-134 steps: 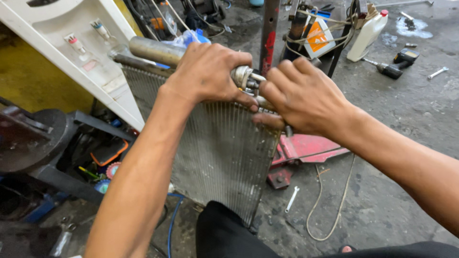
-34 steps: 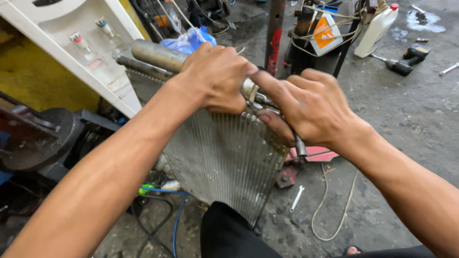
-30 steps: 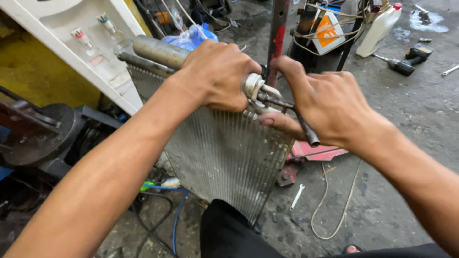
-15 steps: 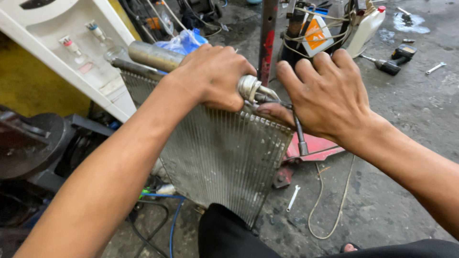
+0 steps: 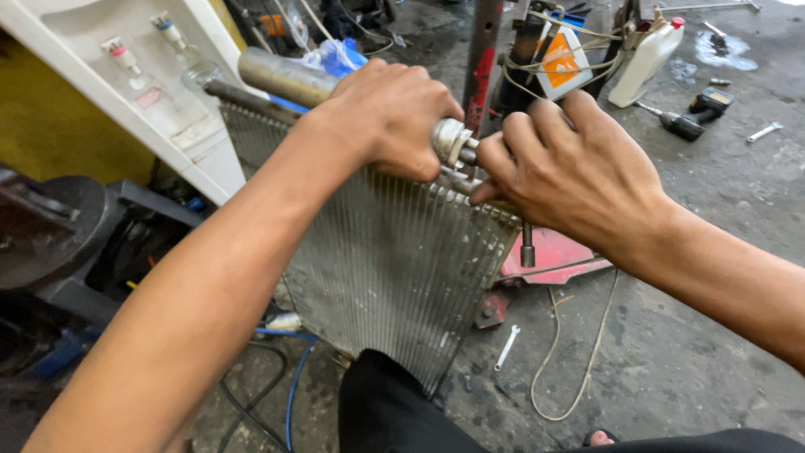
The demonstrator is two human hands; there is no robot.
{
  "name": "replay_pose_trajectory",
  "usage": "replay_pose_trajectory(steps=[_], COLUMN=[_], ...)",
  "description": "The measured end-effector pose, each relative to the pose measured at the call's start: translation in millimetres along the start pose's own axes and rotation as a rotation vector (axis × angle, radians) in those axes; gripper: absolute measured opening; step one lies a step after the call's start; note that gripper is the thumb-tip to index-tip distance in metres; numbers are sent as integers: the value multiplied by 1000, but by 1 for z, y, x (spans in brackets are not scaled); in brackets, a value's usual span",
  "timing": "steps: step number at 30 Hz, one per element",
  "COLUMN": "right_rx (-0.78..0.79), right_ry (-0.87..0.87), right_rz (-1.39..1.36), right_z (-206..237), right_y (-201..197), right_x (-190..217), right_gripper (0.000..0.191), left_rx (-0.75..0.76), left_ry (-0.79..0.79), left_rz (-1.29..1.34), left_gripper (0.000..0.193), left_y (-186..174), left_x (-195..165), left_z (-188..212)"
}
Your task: The person uses a wrench to tighten a fitting on the top pipe of a radiator. They then move the radiator to the floor and select several small metal fittings from a nearby parts bin, attempting to fit them onto the radiator's side ports.
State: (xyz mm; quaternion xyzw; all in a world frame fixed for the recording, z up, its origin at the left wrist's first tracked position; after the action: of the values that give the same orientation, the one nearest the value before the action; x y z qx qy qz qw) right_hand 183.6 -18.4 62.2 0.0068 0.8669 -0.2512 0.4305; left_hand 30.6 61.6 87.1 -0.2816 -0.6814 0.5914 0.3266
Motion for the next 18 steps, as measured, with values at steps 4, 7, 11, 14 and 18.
replay_pose_trajectory(steps=[4, 7, 11, 14, 18], right_rx=[143, -36, -108, -72, -36], right_ry=[4, -20, -54, -12, 38], right_rz=[-68, -59, -120, -362, -810], right_z=[-5, -4, 1, 3, 13], right_y=[12, 13, 21, 30, 31], right_x=[-4, -9, -7, -8, -19], right_gripper=[69, 66, 54, 50, 46], left_rx=[-1, -13, -17, -22, -26], left_ry=[-15, -9, -10, -6, -12], left_rz=[0, -13, -5, -15, 3], left_gripper=[34, 34, 34, 34, 36], left_y=[4, 4, 5, 5, 5], left_x=[0, 1, 1, 1, 1], left_z=[-2, -3, -2, -1, 0])
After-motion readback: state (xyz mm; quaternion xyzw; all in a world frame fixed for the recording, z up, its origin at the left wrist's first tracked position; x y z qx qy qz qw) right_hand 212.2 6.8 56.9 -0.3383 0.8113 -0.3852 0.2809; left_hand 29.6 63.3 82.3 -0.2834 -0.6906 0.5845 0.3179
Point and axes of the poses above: each hand's wrist, its own z-axis away from the middle knuckle, its own y-axis out of the palm, x = y × z, the point moved 4 cm from there along -z, towards the middle knuckle, and after that the axes turned 8 degrees about y, right-handed, at the moved point
